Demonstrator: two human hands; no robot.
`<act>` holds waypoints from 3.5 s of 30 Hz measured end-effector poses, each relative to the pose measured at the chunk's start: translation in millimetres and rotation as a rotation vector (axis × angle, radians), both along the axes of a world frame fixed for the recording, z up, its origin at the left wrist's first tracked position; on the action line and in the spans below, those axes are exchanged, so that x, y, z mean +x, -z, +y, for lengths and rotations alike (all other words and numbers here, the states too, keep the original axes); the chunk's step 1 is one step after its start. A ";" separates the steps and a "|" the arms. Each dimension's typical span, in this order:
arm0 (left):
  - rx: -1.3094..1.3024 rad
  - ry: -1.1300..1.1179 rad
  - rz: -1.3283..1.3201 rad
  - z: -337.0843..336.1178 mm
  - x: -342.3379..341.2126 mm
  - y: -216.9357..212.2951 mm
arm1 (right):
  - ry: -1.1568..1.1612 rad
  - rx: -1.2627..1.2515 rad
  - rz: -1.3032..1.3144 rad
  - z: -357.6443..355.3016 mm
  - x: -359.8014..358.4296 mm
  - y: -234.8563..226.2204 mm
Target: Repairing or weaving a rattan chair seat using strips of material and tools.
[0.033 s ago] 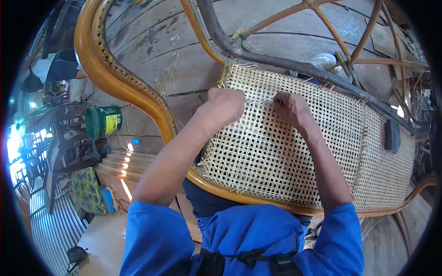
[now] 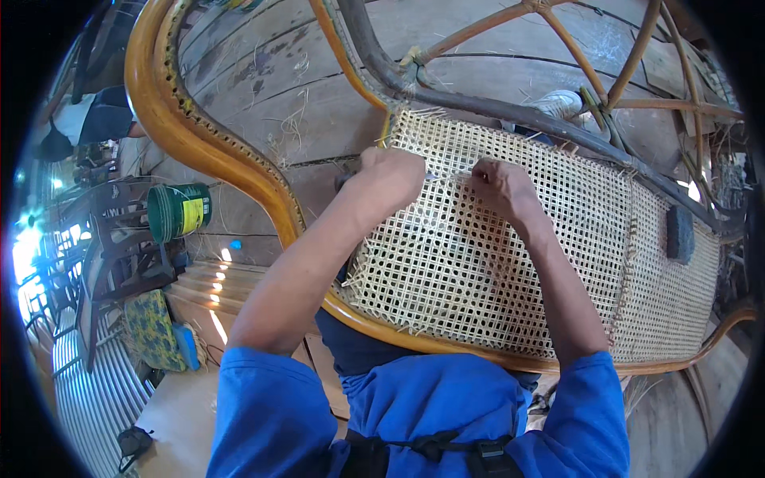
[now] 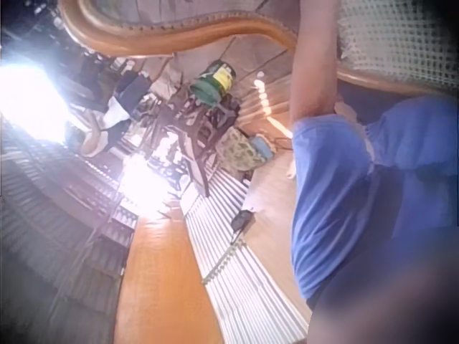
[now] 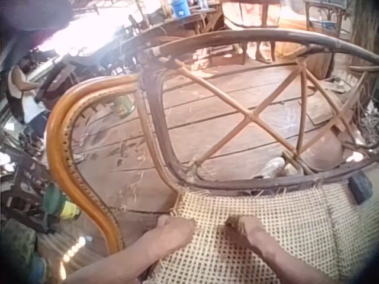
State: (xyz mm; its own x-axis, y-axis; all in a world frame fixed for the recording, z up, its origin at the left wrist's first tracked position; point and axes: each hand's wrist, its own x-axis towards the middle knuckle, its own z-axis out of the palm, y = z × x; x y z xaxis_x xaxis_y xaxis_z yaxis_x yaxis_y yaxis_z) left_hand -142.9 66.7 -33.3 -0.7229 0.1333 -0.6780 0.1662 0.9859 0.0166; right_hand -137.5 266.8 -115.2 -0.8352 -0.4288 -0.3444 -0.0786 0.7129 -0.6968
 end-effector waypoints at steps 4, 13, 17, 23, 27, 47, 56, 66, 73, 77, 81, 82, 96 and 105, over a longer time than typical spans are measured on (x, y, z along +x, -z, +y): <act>-0.032 0.112 -0.057 11.5 -12.3 8.5 | 0.098 0.077 -0.022 -5.2 4.0 0.5; -0.199 0.120 -0.174 49.5 -34.8 -10.4 | 0.350 -0.572 0.082 -12.5 10.9 -33.4; -0.176 0.172 -0.192 46.8 -38.3 -9.7 | 0.401 -0.839 -0.172 -9.8 0.3 -47.9; -0.124 0.284 -0.144 49.9 -40.0 -9.8 | 0.080 0.066 0.084 -11.7 7.7 5.3; -0.134 0.288 -0.208 48.1 -44.7 -12.8 | 0.064 0.119 0.110 -24.8 5.9 -2.1; 0.124 0.154 -0.004 7.6 -14.4 32.4 | 0.071 0.163 -0.106 -32.3 -6.2 -16.1; 0.014 0.296 -0.119 39.5 -32.0 -7.2 | 0.124 0.088 -0.244 -27.3 -12.8 -19.5; 0.029 0.215 -0.072 24.6 -22.3 19.3 | 0.019 0.217 0.013 -34.8 -1.0 -0.3; -0.094 0.172 0.075 -19.3 -14.0 -20.7 | 0.227 -0.152 0.032 -25.9 -14.9 -45.4; -0.064 0.166 0.188 -22.5 -2.4 -56.9 | -0.010 -0.516 0.002 -54.7 9.2 -15.6; -0.119 0.159 -0.017 3.8 -13.5 -22.1 | 0.074 -0.071 -0.119 -43.3 7.7 -20.1; -0.113 0.161 -0.021 13.4 -17.8 -17.1 | 0.075 -0.066 -0.123 -43.0 6.6 -16.4; -0.001 0.408 -0.065 18.8 -21.1 0.2 | -0.028 0.030 0.011 -42.3 4.0 -1.1; -0.022 0.202 -0.017 18.9 -17.2 -6.8 | -0.234 -0.034 0.402 -43.9 5.3 6.7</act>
State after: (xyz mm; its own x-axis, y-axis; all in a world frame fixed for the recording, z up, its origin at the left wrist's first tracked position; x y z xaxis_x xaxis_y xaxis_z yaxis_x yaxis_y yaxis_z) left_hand -160.0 85.7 -26.5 -0.6717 0.2597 -0.6938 0.3606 0.9327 0.0001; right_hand -132.2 222.9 -121.9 -0.7789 -0.6271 0.0039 -0.5031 0.6211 -0.6010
